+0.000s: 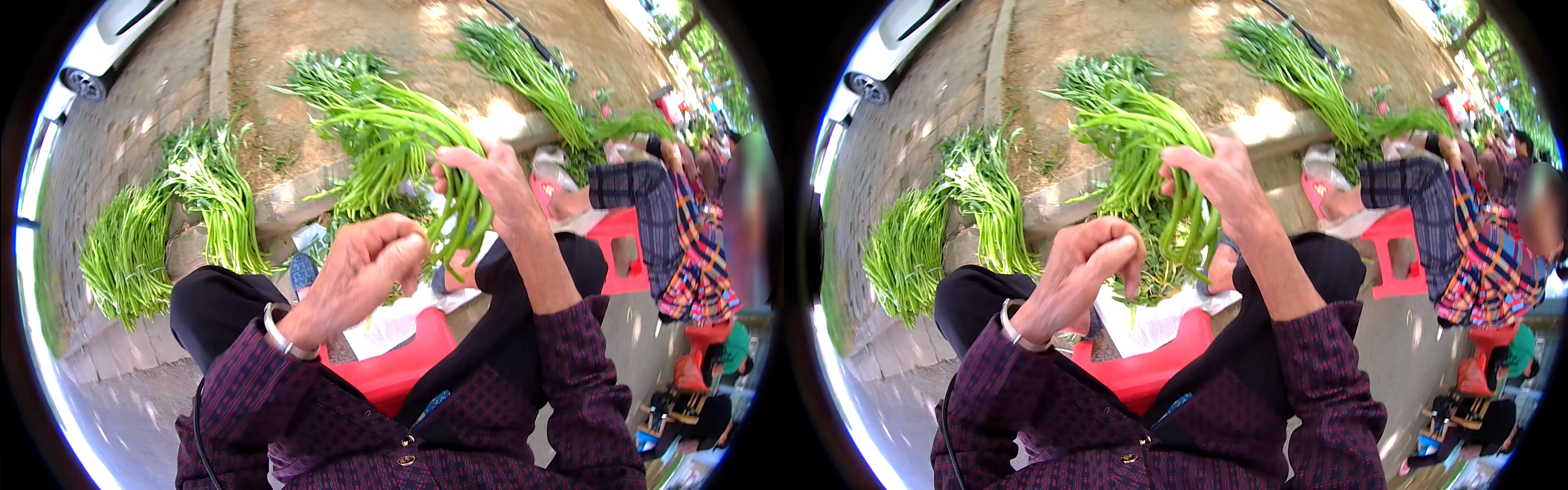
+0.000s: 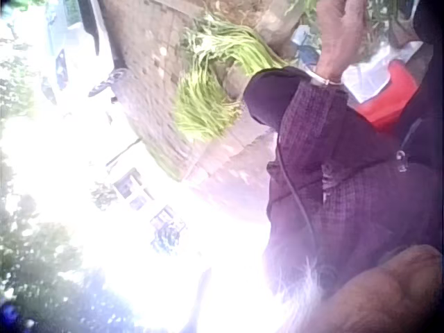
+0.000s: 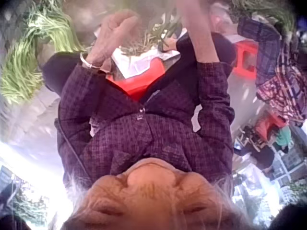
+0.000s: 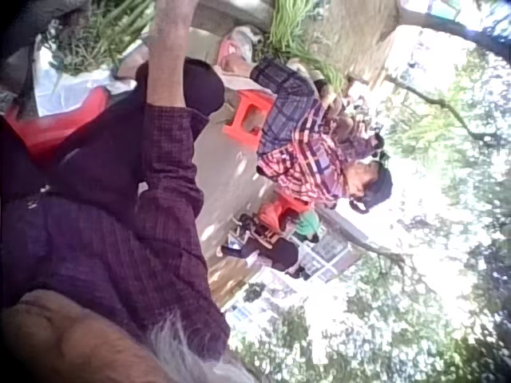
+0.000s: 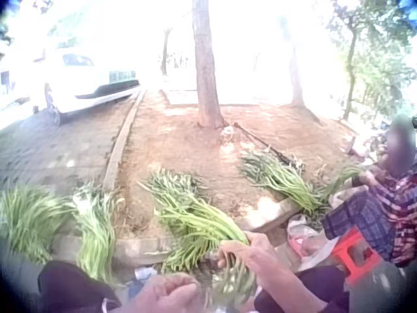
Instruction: The person sorts bunches of leafy green vegetables by hand, picking through individual stalks and placing them into a central pile while sitting outdoors.
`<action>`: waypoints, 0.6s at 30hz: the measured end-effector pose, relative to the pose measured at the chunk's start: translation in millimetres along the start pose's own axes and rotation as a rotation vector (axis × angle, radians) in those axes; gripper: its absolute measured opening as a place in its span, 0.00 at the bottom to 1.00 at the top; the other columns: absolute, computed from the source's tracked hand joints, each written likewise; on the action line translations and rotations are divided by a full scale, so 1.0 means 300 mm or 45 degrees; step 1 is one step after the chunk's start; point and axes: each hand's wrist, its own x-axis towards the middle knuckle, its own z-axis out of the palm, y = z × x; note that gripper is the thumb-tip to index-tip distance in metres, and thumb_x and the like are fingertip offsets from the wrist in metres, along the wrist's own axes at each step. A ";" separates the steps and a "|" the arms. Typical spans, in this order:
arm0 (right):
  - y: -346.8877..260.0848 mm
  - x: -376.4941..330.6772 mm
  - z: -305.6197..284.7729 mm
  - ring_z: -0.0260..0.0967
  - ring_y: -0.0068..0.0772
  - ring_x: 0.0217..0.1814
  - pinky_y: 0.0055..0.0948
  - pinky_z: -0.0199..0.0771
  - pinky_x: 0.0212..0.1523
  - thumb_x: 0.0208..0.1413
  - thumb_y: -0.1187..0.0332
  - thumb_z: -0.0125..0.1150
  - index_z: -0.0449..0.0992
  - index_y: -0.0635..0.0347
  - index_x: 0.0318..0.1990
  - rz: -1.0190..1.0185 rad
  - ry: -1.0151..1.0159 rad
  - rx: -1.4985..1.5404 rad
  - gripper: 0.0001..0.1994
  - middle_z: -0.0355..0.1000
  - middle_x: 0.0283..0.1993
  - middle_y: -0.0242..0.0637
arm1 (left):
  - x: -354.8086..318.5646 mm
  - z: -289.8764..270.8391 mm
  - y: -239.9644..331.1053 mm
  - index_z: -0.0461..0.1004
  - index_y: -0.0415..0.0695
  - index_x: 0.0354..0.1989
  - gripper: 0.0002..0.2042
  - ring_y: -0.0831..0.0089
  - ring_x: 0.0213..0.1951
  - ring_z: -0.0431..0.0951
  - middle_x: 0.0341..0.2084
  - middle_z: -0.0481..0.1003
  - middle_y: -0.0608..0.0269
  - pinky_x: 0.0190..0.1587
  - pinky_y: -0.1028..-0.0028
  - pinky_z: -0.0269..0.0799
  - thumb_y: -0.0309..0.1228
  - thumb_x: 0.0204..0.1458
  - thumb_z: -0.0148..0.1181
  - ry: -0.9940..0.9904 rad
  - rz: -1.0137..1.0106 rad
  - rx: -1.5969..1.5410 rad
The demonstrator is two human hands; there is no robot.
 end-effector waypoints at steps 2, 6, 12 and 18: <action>-0.005 -0.009 0.008 0.69 0.22 0.24 0.19 0.69 0.24 0.50 0.65 0.59 0.72 0.64 0.35 0.077 -0.010 0.054 0.11 0.71 0.25 0.33 | 0.043 -0.066 -0.091 0.70 0.38 0.24 0.09 0.82 0.19 0.68 0.17 0.70 0.67 0.23 0.81 0.62 0.27 0.54 0.48 0.136 -0.045 -0.073; 0.010 -0.001 0.031 0.69 0.22 0.23 0.19 0.70 0.24 0.50 0.66 0.59 0.72 0.64 0.34 0.026 -0.042 0.114 0.10 0.71 0.26 0.34 | 0.062 -0.110 -0.145 0.71 0.38 0.24 0.09 0.87 0.16 0.64 0.12 0.67 0.72 0.18 0.83 0.58 0.28 0.53 0.49 0.192 0.043 0.151; 0.025 -0.010 0.067 0.68 0.21 0.22 0.18 0.68 0.25 0.52 0.70 0.57 0.73 0.64 0.35 -0.106 -0.144 0.261 0.07 0.71 0.26 0.33 | 0.098 -0.086 -0.148 0.72 0.36 0.37 0.13 0.82 0.29 0.73 0.28 0.74 0.65 0.32 0.81 0.68 0.35 0.57 0.48 0.292 0.242 0.013; 0.057 -0.032 0.129 0.68 0.19 0.23 0.19 0.68 0.25 0.54 0.71 0.55 0.73 0.65 0.35 -0.132 -0.146 -0.042 0.06 0.71 0.25 0.32 | 0.116 -0.104 -0.133 0.71 0.42 0.44 0.20 0.79 0.38 0.73 0.37 0.73 0.66 0.40 0.77 0.68 0.47 0.58 0.46 0.090 0.041 -0.417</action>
